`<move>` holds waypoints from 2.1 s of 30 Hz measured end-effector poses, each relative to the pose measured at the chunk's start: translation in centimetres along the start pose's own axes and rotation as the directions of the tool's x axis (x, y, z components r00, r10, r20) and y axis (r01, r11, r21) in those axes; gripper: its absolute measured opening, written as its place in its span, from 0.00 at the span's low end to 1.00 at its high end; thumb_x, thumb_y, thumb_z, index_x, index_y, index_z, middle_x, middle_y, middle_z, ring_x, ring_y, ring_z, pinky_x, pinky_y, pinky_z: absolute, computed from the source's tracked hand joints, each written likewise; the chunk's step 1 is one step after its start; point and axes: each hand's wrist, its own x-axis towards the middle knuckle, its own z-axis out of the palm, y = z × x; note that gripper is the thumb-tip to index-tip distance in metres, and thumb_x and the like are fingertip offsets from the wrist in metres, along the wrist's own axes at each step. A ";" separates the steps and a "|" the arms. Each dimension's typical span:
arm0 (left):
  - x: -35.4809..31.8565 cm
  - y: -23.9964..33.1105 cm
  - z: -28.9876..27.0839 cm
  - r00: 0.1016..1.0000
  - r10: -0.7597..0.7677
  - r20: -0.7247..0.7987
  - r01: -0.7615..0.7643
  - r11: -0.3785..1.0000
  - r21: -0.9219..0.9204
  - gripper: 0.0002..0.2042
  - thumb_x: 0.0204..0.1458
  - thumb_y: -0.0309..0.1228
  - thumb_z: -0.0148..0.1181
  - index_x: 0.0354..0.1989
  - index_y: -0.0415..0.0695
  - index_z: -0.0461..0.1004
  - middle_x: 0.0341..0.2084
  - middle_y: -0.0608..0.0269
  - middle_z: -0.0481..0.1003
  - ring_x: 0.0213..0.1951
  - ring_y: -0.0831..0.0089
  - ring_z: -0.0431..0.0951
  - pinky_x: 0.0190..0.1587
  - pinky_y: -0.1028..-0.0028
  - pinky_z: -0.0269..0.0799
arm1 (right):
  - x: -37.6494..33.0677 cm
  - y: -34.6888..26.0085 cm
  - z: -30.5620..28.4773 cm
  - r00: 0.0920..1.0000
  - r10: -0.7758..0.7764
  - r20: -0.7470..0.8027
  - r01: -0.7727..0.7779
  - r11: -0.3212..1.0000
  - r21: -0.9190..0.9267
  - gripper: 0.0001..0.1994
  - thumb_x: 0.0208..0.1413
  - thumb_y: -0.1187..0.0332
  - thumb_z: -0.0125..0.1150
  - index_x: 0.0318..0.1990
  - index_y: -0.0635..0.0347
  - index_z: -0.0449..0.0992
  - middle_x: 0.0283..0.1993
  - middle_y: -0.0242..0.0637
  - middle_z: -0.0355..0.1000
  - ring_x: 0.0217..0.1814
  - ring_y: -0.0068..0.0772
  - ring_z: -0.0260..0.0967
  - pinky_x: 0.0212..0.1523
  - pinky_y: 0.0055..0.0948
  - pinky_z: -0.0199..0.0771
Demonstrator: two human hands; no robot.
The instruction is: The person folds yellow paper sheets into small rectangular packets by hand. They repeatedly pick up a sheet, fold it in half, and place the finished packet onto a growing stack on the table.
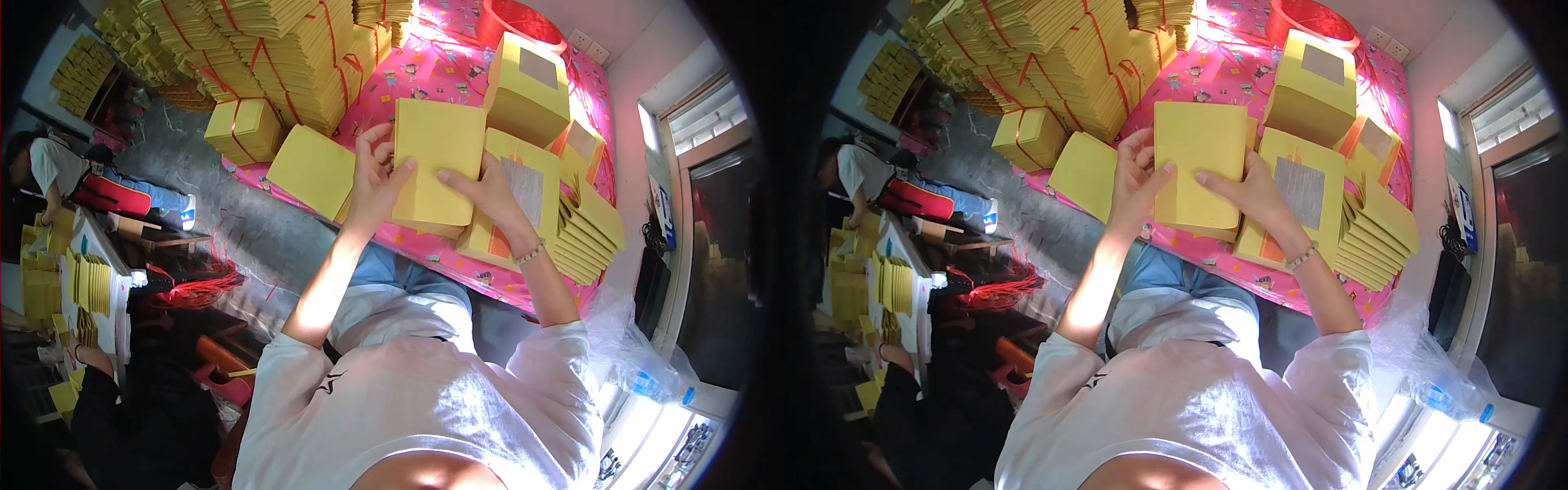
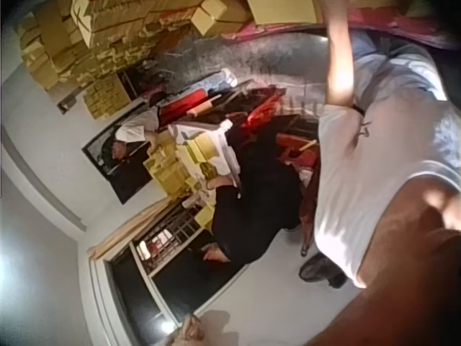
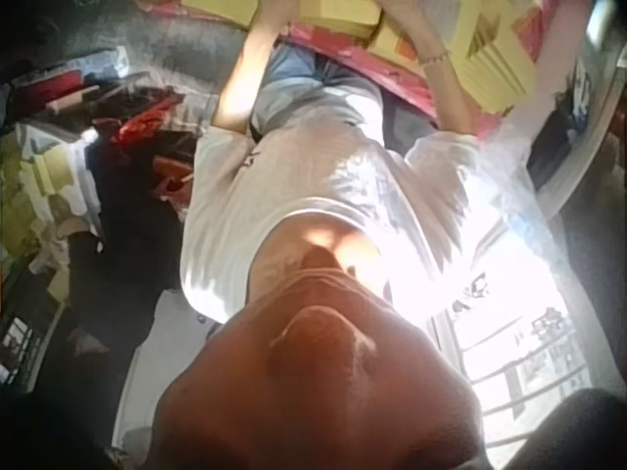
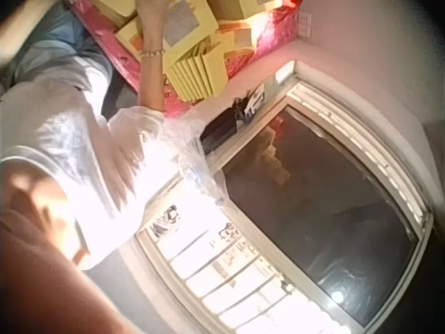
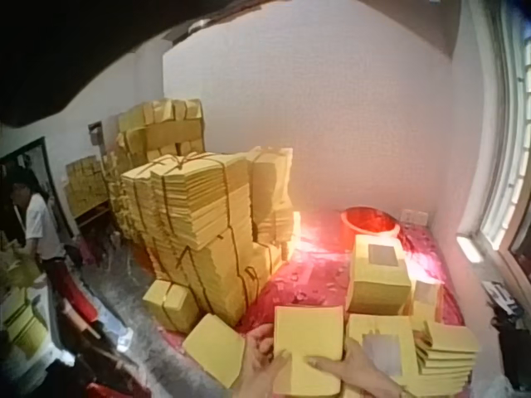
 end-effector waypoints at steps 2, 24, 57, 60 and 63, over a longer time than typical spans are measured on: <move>0.0 0.7 0.0 0.993 -0.108 0.045 0.111 0.992 -0.064 0.24 0.56 0.21 0.52 0.61 0.40 0.55 0.49 0.56 0.70 0.50 0.72 0.72 0.53 0.72 0.68 | 0.0 -0.1 0.2 1.000 0.019 -0.016 -0.018 0.999 0.036 0.27 0.49 0.67 0.69 0.54 0.68 0.68 0.49 0.40 0.73 0.49 0.26 0.72 0.49 0.26 0.73; -0.2 0.0 1.2 1.000 -0.022 0.013 0.021 0.999 0.034 0.14 0.61 0.26 0.47 0.54 0.38 0.62 0.46 0.60 0.72 0.49 0.78 0.71 0.51 0.75 0.67 | -0.4 0.5 0.9 0.986 -0.164 -0.013 0.163 0.986 -0.037 0.29 0.50 0.69 0.68 0.58 0.67 0.62 0.53 0.40 0.70 0.54 0.27 0.68 0.54 0.27 0.70; -1.9 -3.9 0.8 0.977 0.208 -0.052 -0.194 0.962 0.194 0.16 0.64 0.31 0.45 0.57 0.38 0.59 0.44 0.57 0.71 0.47 0.74 0.70 0.49 0.73 0.66 | -0.7 2.4 0.6 0.997 -0.069 0.026 0.071 0.995 -0.067 0.25 0.49 0.69 0.70 0.54 0.65 0.70 0.49 0.38 0.74 0.49 0.24 0.71 0.50 0.26 0.72; -1.9 -3.2 1.2 0.976 0.198 -0.089 -0.184 0.972 0.144 0.12 0.64 0.32 0.44 0.51 0.38 0.62 0.41 0.59 0.71 0.43 0.77 0.70 0.46 0.75 0.67 | -0.8 1.6 0.7 0.989 -0.148 0.022 0.150 0.984 -0.098 0.23 0.51 0.68 0.68 0.53 0.66 0.70 0.48 0.38 0.75 0.48 0.24 0.71 0.49 0.25 0.73; -1.9 -2.4 1.5 0.978 0.174 -0.115 -0.165 0.983 0.083 0.09 0.64 0.33 0.44 0.45 0.39 0.63 0.38 0.62 0.71 0.40 0.80 0.69 0.43 0.77 0.67 | -0.9 1.0 0.8 0.986 -0.168 -0.008 0.167 0.982 -0.091 0.20 0.53 0.67 0.66 0.51 0.67 0.73 0.45 0.37 0.76 0.45 0.22 0.73 0.46 0.24 0.74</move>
